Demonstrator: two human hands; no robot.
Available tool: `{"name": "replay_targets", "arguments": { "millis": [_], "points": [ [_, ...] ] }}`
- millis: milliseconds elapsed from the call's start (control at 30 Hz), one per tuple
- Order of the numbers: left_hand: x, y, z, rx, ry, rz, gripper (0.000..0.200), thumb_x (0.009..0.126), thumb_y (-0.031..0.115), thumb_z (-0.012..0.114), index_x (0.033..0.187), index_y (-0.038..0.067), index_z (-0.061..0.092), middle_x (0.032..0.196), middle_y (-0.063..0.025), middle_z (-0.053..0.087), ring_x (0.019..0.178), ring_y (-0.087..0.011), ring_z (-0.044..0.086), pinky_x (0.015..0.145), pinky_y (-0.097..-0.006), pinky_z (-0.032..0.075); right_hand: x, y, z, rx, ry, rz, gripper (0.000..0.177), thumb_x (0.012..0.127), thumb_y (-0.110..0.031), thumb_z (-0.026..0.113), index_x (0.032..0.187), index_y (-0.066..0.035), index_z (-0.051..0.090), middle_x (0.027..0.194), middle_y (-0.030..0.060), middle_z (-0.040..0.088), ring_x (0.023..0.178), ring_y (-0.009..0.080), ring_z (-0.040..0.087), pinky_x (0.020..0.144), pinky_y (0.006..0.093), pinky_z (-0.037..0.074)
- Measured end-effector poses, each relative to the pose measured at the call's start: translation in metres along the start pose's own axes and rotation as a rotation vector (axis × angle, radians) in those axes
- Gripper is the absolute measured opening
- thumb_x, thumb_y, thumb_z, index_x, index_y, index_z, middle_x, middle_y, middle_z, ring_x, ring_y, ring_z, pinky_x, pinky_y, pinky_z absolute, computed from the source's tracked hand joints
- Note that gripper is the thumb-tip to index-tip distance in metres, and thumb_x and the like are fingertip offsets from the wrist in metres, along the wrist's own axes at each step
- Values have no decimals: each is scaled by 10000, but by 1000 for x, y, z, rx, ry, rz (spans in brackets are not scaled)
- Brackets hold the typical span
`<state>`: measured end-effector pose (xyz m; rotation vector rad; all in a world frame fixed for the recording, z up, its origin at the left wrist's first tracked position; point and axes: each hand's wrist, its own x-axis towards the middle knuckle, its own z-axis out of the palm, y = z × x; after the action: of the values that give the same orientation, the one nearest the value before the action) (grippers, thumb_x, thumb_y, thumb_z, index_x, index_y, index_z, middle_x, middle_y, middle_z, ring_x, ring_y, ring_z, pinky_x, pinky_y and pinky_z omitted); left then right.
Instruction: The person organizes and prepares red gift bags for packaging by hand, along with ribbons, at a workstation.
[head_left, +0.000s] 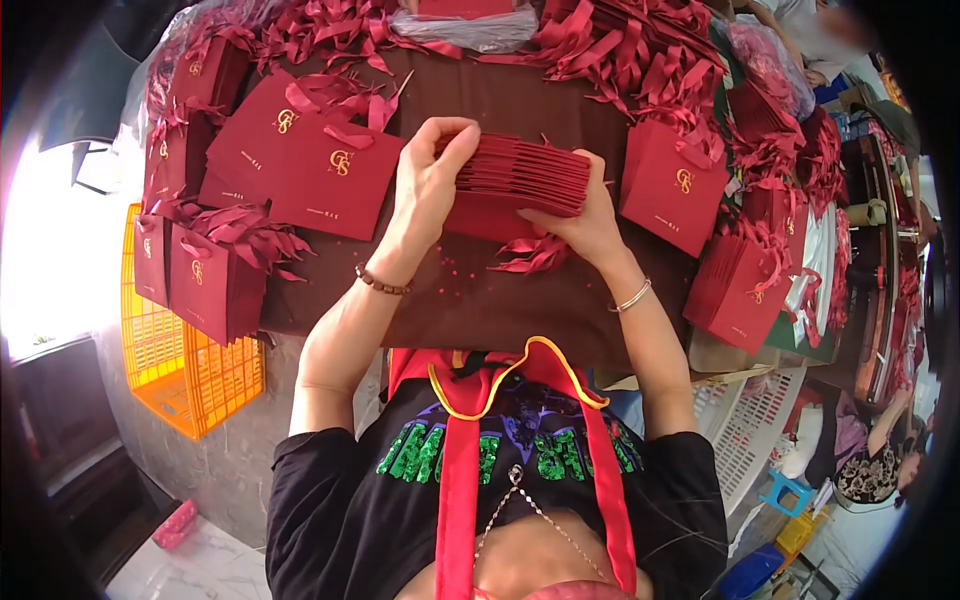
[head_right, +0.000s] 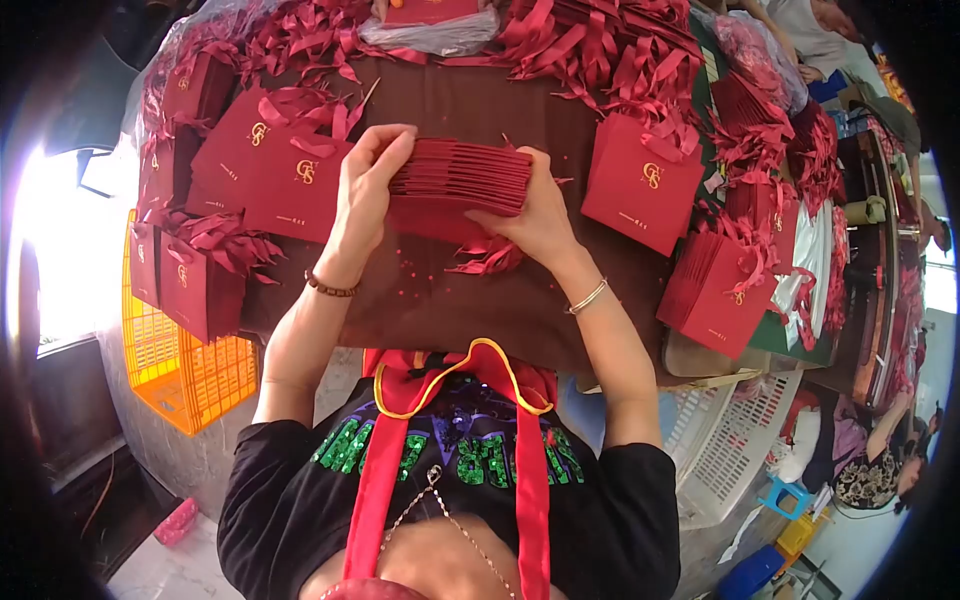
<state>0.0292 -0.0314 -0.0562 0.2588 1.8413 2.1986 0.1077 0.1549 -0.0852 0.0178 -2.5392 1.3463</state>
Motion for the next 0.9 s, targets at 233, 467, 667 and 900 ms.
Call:
{"name": "replay_targets", "arguments": {
  "millis": [233,467,667,900],
  "points": [
    [4,-10,10,-30,174,142,140,824,109,561,879,-17,588,783,-14,568,733,-77,500,691,-216,411,1,14,0,137,-63,-87,969,559,-141,846,1304,-44,234,1300,105,346,1196,203,385,1003,342,326],
    [11,-14,10,-65,182,120,203,891,154,503,788,-2,584,688,3,559,635,-61,490,621,-208,402,2,9,-2,175,-92,-74,1120,520,-164,864,1384,-56,160,1409,139,238,1298,238,271,1065,369,241],
    [3,-18,9,-167,196,155,213,885,139,480,755,-1,573,687,-10,562,648,-63,487,638,-208,389,0,14,4,385,-93,-35,1039,542,-127,853,1365,-66,221,1330,130,362,1238,204,359,1028,346,304],
    [-4,-1,9,-145,96,57,215,852,92,426,853,-21,609,767,-43,591,705,-97,528,691,-234,419,3,15,9,170,18,-164,798,584,-87,831,1228,-57,361,1170,87,482,1082,145,487,935,295,407]
  ]
}}
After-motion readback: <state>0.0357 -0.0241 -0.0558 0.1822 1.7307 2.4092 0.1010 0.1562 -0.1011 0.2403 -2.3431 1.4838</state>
